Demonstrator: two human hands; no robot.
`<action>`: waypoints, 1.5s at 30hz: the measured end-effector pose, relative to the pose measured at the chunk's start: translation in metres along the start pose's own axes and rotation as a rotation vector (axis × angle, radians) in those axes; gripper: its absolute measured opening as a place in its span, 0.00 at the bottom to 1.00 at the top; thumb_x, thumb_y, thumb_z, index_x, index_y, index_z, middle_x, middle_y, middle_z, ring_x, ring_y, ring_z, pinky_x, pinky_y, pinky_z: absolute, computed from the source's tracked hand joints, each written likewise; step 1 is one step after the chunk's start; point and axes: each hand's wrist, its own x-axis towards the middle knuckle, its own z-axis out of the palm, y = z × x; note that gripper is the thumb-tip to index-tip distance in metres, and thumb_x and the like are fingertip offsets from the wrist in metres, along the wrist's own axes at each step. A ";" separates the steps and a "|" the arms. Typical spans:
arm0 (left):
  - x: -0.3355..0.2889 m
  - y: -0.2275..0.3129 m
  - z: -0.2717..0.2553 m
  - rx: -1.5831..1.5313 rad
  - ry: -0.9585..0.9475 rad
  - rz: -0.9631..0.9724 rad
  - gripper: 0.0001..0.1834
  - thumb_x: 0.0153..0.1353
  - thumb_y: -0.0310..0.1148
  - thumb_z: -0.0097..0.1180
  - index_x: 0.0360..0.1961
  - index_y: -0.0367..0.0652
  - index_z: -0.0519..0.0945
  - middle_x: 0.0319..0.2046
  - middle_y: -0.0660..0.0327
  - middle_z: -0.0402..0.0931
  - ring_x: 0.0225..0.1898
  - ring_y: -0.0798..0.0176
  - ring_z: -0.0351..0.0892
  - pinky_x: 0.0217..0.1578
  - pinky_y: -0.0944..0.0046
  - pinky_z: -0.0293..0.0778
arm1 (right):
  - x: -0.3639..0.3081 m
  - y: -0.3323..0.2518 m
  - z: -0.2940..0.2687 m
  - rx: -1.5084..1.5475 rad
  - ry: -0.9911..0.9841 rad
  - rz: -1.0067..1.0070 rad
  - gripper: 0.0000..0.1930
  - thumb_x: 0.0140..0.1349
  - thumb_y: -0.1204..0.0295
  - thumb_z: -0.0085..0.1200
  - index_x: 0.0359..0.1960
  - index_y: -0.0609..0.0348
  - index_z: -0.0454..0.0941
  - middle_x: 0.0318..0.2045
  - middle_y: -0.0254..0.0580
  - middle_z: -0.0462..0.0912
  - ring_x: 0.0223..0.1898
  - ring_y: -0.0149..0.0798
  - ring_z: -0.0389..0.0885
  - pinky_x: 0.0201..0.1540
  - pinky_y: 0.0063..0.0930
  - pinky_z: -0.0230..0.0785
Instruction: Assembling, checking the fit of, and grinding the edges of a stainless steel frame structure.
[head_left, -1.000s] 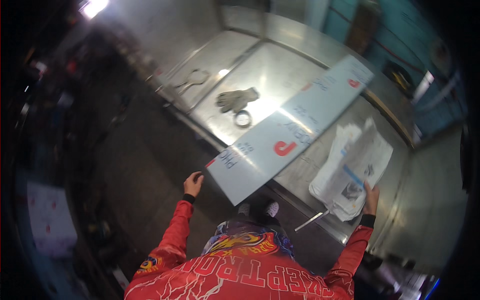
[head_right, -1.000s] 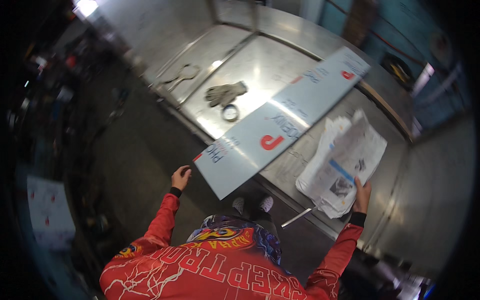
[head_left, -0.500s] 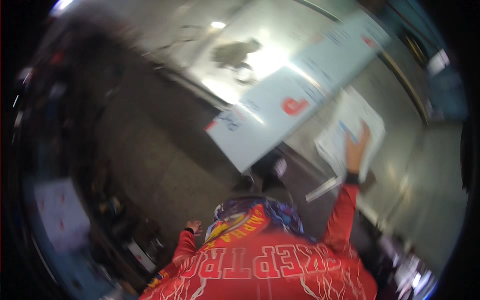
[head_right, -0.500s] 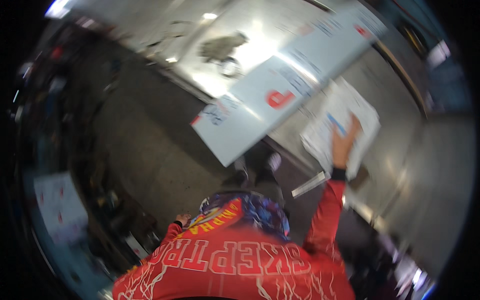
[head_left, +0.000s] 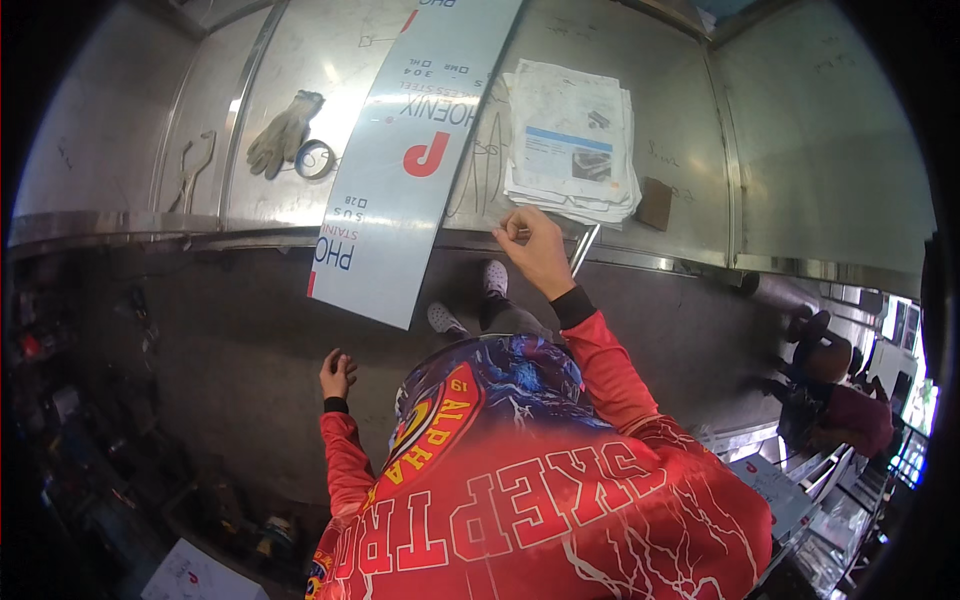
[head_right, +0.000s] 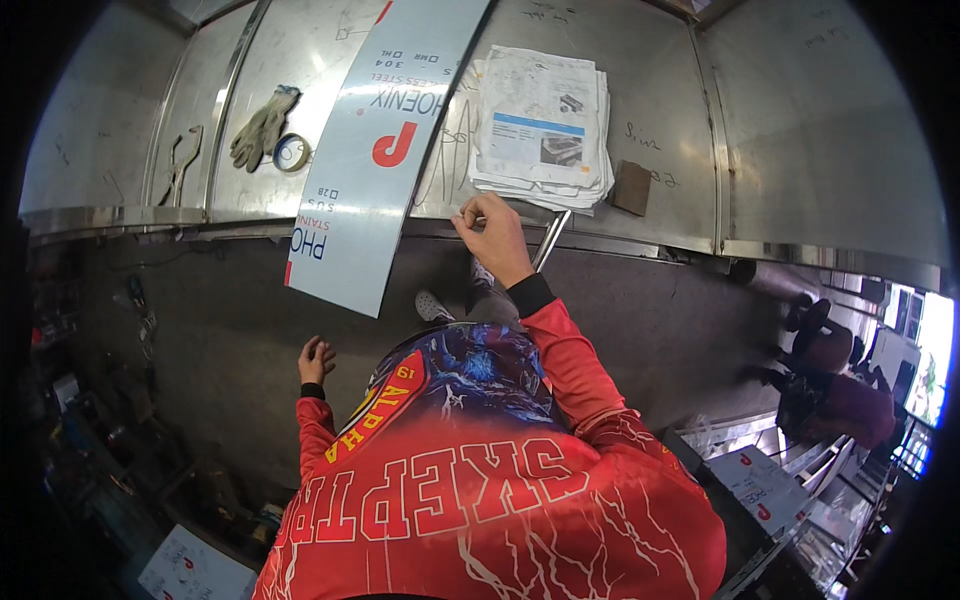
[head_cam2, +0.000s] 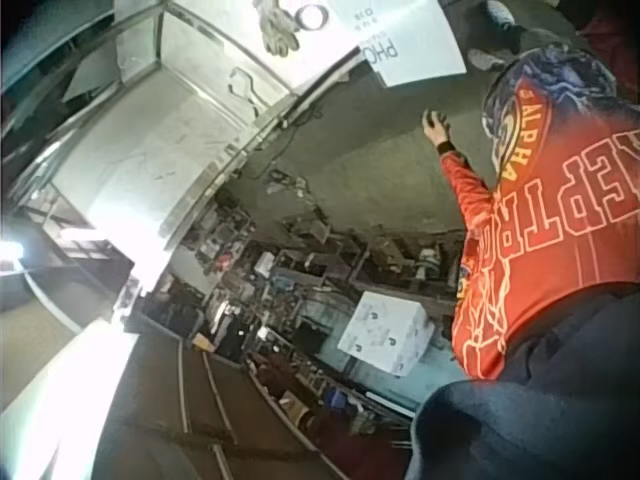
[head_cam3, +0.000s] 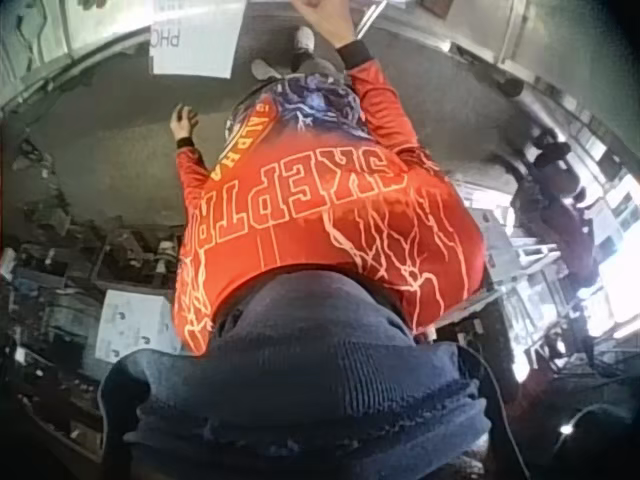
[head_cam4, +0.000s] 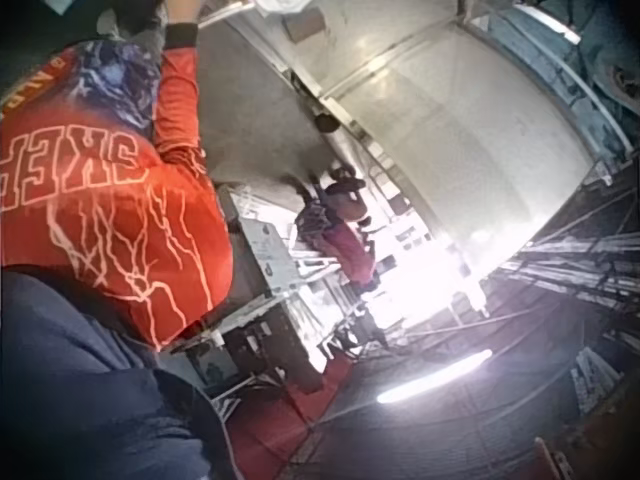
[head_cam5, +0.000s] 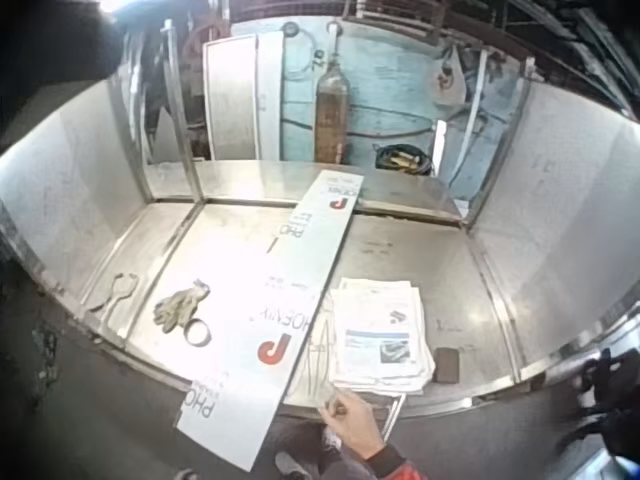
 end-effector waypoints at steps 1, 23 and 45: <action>0.001 0.011 -0.002 0.023 0.000 0.039 0.23 0.63 0.38 0.53 0.58 0.46 0.67 0.44 0.56 0.76 0.39 0.56 0.81 0.31 0.58 0.77 | -0.002 -0.001 -0.005 0.003 0.015 0.007 0.10 0.49 0.78 0.60 0.21 0.64 0.68 0.28 0.42 0.75 0.29 0.39 0.76 0.33 0.27 0.73; -0.098 0.124 0.083 -0.602 -0.053 -0.147 0.31 0.64 0.51 0.46 0.61 0.41 0.61 0.57 0.49 0.65 0.56 0.53 0.69 0.53 0.52 0.68 | 0.045 0.007 -0.040 0.052 -0.176 -0.008 0.02 0.57 0.80 0.54 0.31 0.64 0.75 0.23 0.31 0.70 0.27 0.23 0.66 0.35 0.17 0.64; -0.081 0.095 0.100 -0.516 -0.271 -0.012 0.41 0.62 0.44 0.53 0.67 0.41 0.45 0.58 0.55 0.64 0.57 0.55 0.68 0.56 0.50 0.65 | -0.058 -0.076 0.098 0.031 -0.486 -0.091 0.04 0.54 0.82 0.55 0.25 0.65 0.72 0.22 0.35 0.74 0.26 0.24 0.69 0.32 0.18 0.64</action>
